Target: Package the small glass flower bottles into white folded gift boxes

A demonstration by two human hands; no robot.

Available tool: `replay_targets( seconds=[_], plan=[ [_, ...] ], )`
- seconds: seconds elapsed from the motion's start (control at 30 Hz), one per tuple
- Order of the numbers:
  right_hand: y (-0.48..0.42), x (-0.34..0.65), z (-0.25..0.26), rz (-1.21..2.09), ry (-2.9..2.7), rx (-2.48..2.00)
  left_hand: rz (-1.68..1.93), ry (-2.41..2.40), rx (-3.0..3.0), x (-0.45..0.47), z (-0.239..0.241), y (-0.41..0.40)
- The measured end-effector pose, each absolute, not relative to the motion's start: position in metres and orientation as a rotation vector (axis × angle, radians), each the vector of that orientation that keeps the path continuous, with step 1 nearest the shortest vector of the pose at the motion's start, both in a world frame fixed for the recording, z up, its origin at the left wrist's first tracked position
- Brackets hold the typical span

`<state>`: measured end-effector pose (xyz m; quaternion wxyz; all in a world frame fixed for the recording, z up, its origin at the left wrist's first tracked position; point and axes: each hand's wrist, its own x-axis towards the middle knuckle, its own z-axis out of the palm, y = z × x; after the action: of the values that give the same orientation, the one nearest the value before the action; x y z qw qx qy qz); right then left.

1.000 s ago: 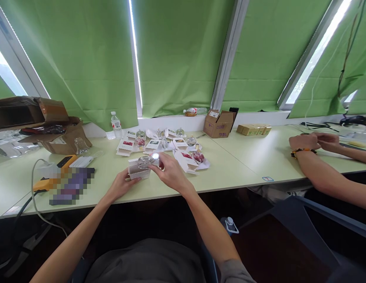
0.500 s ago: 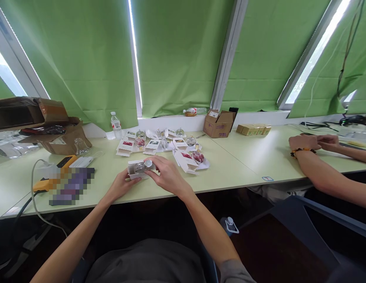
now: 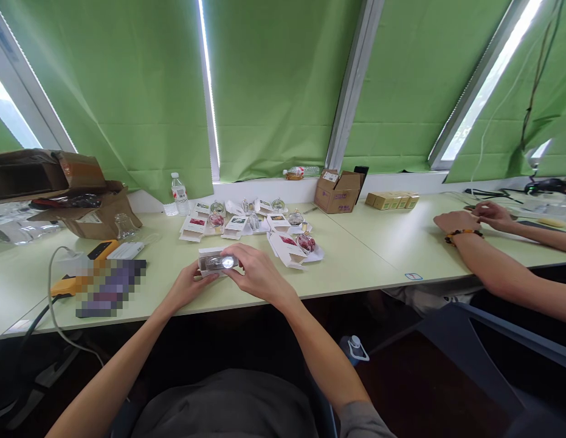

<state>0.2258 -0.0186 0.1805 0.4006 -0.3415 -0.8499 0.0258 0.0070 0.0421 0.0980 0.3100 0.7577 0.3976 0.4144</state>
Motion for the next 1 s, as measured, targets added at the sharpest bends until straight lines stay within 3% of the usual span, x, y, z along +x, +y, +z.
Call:
replay_targets(
  seconds=[1.0],
  plan=[
    [-0.02,0.221,0.175,0.026,-2.304,-0.972,1.156,1.091,1.995,0.002,0.089,0.053]
  ],
)
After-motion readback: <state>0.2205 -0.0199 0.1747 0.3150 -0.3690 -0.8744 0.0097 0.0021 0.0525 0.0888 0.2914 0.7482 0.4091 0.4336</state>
